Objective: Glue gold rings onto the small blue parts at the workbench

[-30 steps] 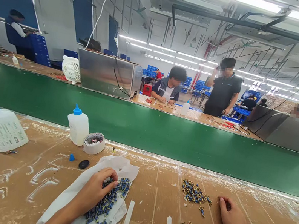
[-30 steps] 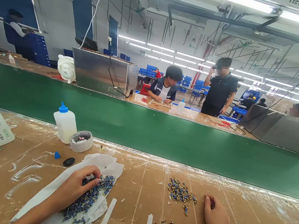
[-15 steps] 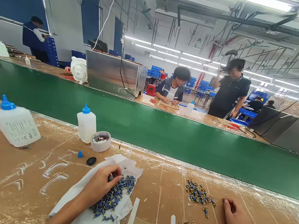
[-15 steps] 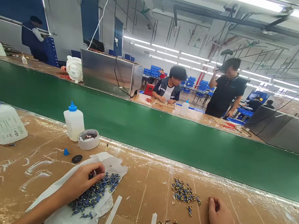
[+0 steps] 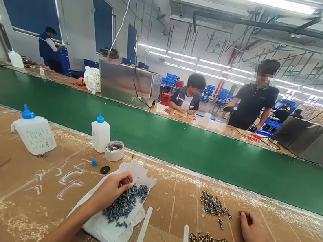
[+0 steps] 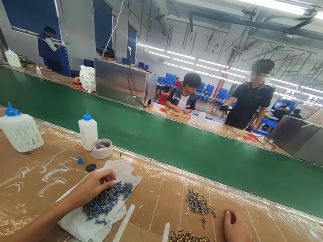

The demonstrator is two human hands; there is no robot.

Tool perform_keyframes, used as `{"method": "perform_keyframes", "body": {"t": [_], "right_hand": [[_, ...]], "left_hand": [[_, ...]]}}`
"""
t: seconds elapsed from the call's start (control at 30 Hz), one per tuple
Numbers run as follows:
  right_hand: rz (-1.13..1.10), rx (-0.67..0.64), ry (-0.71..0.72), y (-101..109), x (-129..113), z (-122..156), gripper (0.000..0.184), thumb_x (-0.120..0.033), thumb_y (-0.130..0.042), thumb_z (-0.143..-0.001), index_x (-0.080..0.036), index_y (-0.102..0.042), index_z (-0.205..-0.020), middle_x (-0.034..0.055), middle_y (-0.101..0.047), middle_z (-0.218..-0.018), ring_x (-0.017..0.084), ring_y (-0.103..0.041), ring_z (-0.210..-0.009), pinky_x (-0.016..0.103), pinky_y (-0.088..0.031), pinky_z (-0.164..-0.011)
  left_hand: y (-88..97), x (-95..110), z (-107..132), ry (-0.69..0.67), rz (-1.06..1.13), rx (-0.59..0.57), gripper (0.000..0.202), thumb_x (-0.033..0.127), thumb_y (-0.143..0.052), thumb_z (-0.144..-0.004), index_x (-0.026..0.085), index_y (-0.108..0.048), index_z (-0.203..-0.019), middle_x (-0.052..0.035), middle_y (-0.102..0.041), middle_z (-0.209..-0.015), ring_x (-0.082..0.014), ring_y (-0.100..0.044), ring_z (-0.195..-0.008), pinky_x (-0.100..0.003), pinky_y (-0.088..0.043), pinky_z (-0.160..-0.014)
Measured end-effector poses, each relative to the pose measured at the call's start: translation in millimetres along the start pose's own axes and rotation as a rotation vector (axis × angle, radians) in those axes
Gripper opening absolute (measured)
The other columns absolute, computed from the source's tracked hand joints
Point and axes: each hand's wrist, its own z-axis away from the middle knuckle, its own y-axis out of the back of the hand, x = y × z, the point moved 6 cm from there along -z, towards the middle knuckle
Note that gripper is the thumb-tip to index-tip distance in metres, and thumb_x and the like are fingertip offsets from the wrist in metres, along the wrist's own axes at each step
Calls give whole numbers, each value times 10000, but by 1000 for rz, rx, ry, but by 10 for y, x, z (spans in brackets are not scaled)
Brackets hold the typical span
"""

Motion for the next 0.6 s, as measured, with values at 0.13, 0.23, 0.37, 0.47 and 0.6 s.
{"method": "perform_keyframes", "body": {"t": [0.13, 0.23, 0.37, 0.47, 0.6], "right_hand": [[14, 4, 11, 43, -41, 36, 503, -510, -333, -876, -189, -674, -1058, 145, -729, -992, 349, -676, -894, 412, -483, -719], [16, 1, 23, 69, -71, 53, 499, -503, -327, -880, -185, -673, -1046, 143, -732, -995, 335, -681, -891, 397, -491, -720], [7, 14, 33, 105, -112, 69, 488, -495, -332, -875, -185, -679, -1025, 141, -738, -968, 318, -689, -859, 384, -500, -711], [-6, 32, 34, 117, -133, 70, 463, -497, -348, -867, -204, -688, -982, 131, -745, -943, 310, -695, -829, 376, -502, -696], [-24, 40, 28, 88, -117, 45, 439, -494, -365, -860, -217, -688, -966, 126, -749, -923, 300, -698, -822, 364, -504, -692]], "left_hand": [[-12, 2, 13, -20, -49, -57, 233, 339, -510, -864, 197, -695, -876, -3, -636, -684, -177, -552, -656, -269, -395, -643], [-21, 25, 15, -48, -21, -66, 251, 319, -510, -861, 207, -734, -883, -27, -694, -772, -198, -597, -731, -281, -424, -696], [-33, 74, 18, -74, 58, -44, 275, 319, -496, -875, 207, -744, -915, -59, -719, -904, -225, -623, -853, -313, -451, -795], [-78, 102, 24, -68, 70, -51, 283, 337, -481, -884, 196, -726, -876, -61, -708, -872, -229, -622, -848, -321, -459, -793], [-130, 80, 20, -34, 79, -42, 249, 351, -495, -886, 201, -694, -892, -47, -711, -898, -226, -628, -853, -320, -460, -796]]}}
